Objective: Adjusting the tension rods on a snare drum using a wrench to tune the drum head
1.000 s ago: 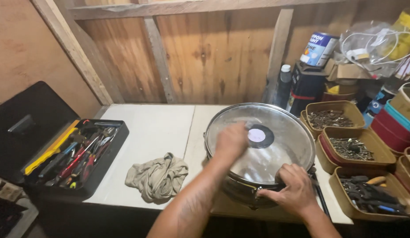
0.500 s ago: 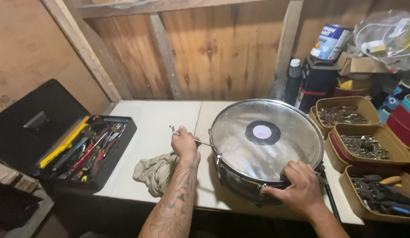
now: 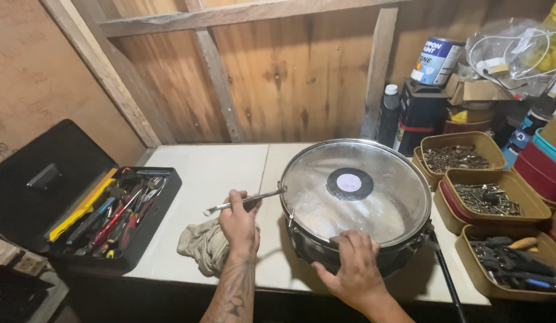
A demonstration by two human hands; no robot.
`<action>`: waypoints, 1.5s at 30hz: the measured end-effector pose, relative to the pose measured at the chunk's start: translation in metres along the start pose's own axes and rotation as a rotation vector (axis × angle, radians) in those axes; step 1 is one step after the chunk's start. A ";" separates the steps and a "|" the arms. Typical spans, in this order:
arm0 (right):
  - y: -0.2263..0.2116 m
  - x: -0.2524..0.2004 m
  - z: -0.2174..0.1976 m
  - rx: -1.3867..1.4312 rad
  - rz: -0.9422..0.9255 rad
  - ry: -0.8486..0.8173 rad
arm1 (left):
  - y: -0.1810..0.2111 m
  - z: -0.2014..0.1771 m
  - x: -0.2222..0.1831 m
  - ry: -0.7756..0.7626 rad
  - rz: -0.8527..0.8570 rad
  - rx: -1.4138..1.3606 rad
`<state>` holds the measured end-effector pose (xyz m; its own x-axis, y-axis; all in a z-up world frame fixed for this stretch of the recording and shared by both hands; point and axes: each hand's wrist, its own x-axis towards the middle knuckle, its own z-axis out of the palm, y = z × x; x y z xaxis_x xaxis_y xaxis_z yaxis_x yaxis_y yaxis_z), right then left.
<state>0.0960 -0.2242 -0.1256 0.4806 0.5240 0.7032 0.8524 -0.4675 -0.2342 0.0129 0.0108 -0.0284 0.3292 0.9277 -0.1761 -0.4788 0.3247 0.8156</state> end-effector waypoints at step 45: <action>0.159 0.048 -0.026 0.282 0.019 0.224 | -0.002 0.036 -0.068 -0.892 0.702 1.263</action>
<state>0.2496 -0.2916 -0.1119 0.4662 0.3340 0.8192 0.8822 -0.2440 -0.4026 0.0211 -0.0599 0.0018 0.8839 0.2909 0.3662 0.0334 -0.8202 0.5710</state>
